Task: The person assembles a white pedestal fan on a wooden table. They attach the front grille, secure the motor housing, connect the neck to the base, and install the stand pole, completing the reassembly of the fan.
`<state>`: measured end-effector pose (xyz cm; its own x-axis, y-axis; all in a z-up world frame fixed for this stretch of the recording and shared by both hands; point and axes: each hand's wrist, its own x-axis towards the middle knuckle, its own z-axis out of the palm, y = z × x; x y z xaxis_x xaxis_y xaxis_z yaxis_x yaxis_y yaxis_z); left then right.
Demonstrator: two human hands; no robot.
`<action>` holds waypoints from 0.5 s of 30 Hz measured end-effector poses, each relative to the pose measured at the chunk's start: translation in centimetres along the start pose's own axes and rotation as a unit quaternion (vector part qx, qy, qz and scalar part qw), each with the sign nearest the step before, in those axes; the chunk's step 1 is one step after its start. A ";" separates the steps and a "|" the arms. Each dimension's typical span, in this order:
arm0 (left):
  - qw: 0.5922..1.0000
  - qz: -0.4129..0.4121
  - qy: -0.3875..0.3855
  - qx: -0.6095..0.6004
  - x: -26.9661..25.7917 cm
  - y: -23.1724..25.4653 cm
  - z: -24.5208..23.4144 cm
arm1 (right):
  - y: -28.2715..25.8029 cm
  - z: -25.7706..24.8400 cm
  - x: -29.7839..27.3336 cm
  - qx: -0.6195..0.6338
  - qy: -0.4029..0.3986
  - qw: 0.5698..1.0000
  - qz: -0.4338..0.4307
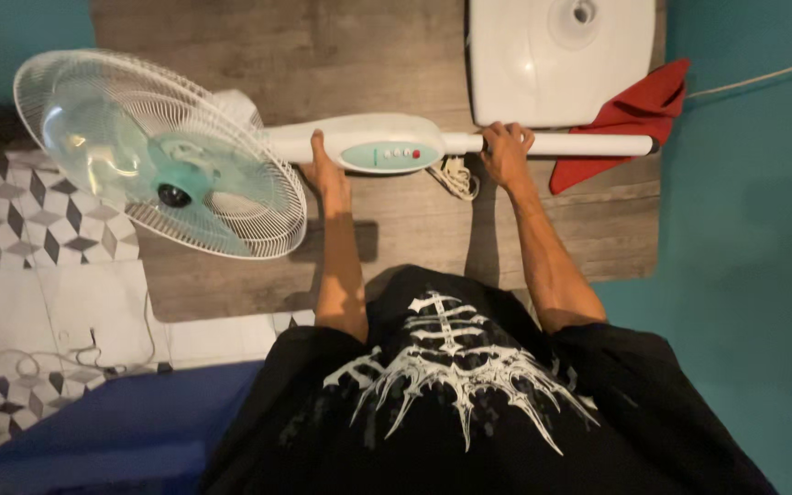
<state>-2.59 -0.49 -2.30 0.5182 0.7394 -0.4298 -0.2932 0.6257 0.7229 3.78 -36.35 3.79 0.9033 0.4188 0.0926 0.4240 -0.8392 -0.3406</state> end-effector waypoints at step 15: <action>0.994 -0.093 -0.033 0.041 -2.4 2.0 1.5 | 0.7 0.7 -0.8 0.063 -0.018 0.998 0.000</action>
<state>-3.22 -1.36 0.94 0.6104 0.5924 -0.5258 -0.1224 0.7264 0.6763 3.28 -37.01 2.85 0.8998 0.4323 0.0589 0.4096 -0.7905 -0.4555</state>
